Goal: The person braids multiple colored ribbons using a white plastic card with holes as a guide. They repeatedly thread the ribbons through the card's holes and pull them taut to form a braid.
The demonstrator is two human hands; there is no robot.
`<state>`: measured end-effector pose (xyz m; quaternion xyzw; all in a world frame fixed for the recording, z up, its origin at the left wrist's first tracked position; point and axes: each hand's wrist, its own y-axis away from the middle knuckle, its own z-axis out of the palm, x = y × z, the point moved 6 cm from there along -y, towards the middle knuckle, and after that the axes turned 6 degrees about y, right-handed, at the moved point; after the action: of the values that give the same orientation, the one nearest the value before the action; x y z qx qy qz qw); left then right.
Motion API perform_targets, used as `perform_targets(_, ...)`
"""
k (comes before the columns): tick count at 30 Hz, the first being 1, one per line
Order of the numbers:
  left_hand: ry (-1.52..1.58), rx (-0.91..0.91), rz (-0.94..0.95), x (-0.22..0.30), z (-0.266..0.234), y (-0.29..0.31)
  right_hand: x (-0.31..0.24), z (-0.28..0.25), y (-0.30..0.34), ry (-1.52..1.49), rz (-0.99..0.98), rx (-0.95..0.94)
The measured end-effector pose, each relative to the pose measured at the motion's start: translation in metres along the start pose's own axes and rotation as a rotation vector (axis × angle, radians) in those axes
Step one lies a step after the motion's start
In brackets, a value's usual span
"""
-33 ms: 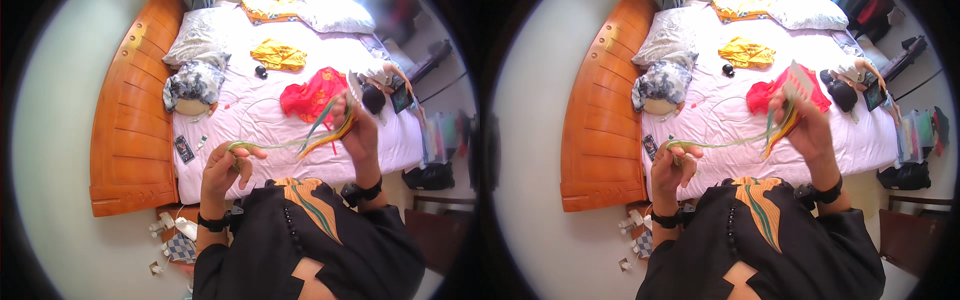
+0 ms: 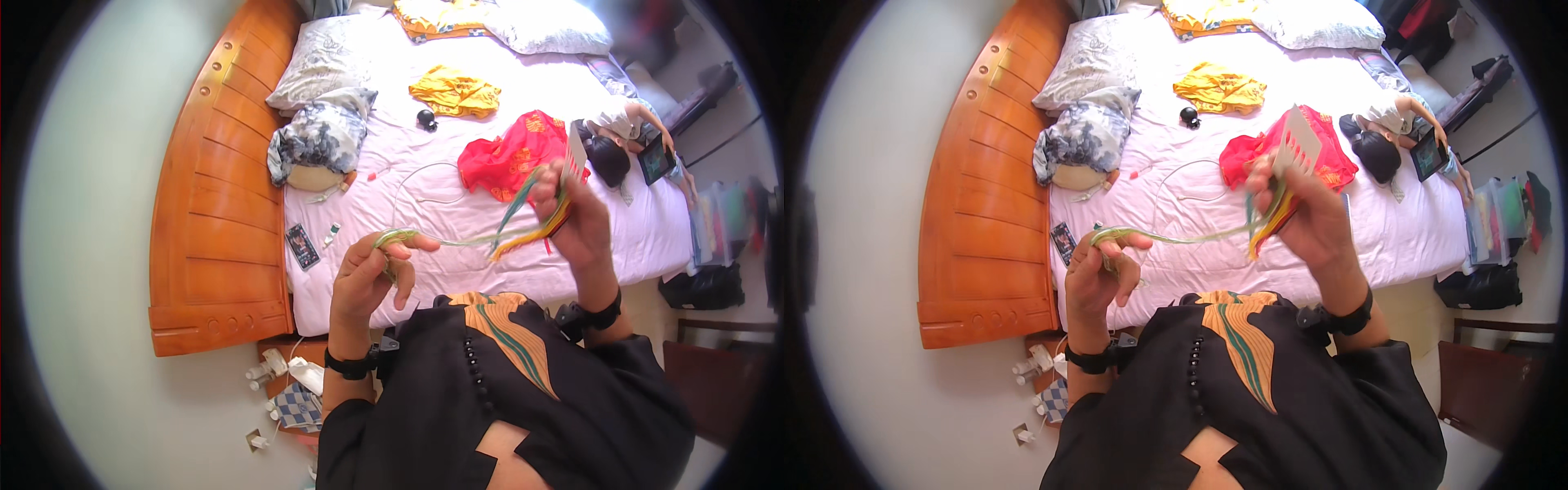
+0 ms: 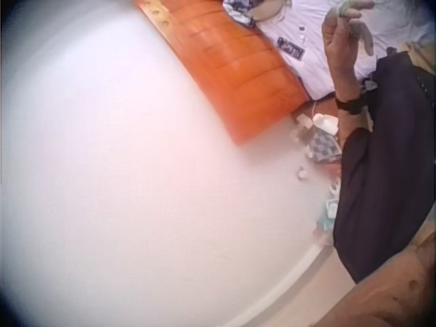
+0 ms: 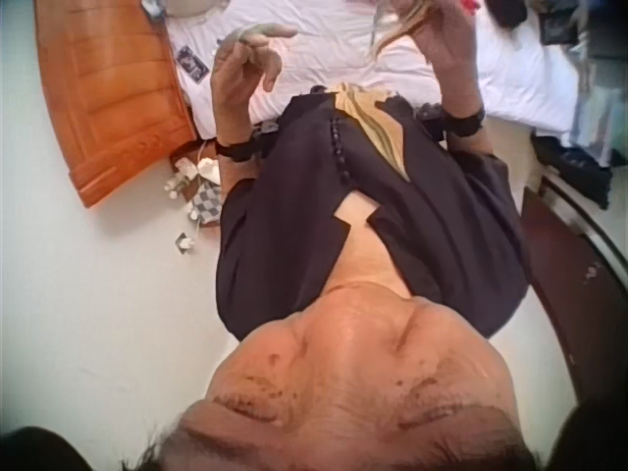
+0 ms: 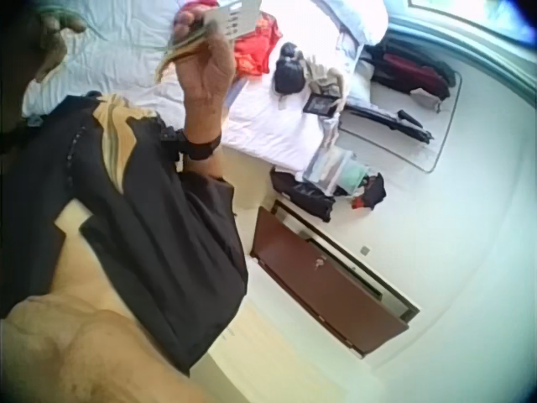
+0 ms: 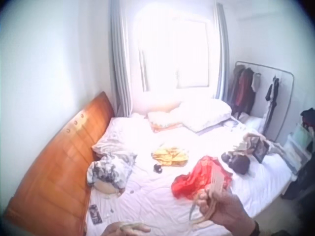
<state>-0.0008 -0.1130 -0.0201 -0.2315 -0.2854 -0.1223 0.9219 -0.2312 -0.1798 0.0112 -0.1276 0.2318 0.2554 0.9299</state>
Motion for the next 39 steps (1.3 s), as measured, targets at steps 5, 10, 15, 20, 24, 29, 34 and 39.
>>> perform_targets(5, -0.224, 0.023, -0.029, -0.002, 0.015, -0.02, 0.03, 0.009, 0.003, -0.011, 0.121, -0.13)
perform_targets(10, -0.374, 0.04, -0.091, -0.008, 0.025, -0.026, 0.043, 0.025, -0.001, 0.174, 0.155, -0.133)
perform_targets(15, -0.462, 0.028, -0.145, -0.011, 0.033, -0.034, 0.057, 0.016, -0.003, 0.19, 0.227, -0.092)
perform_targets(20, -0.47, 0.086, -0.121, -0.011, 0.033, -0.034, 0.062, 0.015, -0.001, 0.106, 0.35, -0.169)
perform_targets(24, -0.454, 0.15, -0.091, -0.005, 0.03, -0.032, 0.055, 0.004, -0.002, 0.246, 0.311, -0.107)
perform_targets(29, -0.547, 0.267, -0.058, 0.002, 0.021, -0.024, 0.034, -0.003, -0.006, 0.243, 0.216, -0.032)
perform_targets(34, -0.491, 0.305, -0.028, 0.001, 0.017, -0.019, 0.026, 0.006, -0.008, 0.333, 0.18, -0.011)
perform_targets(39, -0.366, 0.356, -0.023, 0.001, 0.006, -0.014, 0.022, 0.005, -0.009, 0.303, 0.199, -0.059)
